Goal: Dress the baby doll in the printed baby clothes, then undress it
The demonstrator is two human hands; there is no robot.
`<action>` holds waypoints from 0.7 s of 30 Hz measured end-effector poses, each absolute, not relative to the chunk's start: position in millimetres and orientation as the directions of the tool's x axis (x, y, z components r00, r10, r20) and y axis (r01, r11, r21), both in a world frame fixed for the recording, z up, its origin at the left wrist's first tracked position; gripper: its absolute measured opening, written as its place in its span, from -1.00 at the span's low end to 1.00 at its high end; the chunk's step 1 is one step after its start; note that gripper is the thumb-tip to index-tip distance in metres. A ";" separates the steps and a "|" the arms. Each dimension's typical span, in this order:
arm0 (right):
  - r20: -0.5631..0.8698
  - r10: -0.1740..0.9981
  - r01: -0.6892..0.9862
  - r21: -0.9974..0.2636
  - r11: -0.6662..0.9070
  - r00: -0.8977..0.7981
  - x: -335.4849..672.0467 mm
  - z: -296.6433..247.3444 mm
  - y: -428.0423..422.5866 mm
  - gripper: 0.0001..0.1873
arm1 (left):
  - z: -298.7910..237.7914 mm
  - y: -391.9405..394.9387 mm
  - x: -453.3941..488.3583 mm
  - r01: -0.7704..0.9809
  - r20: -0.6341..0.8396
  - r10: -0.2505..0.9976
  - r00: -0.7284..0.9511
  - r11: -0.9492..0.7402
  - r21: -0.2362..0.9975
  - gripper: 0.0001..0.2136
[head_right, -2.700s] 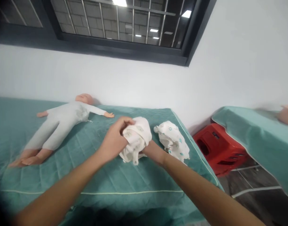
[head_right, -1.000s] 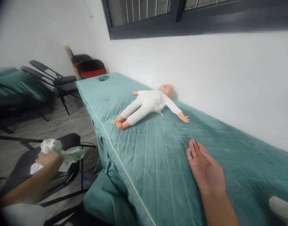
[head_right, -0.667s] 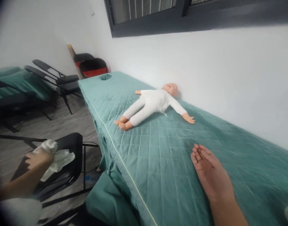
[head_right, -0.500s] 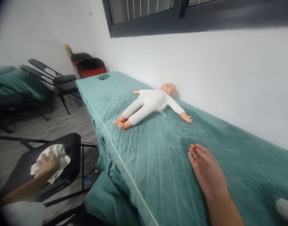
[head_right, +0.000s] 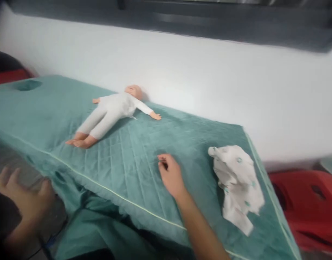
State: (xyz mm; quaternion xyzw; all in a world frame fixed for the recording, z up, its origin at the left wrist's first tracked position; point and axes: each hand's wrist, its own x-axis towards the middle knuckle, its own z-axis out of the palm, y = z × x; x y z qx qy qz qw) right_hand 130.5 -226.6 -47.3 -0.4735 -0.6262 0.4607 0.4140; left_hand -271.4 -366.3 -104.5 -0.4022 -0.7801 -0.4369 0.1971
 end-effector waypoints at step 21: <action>0.236 0.913 0.760 -0.640 -0.111 0.333 303.9 8.2 -250.1 -0.59 | -50.9 -172.9 20.5 0.631 0.334 0.839 0.429 -0.543 0.554 -0.57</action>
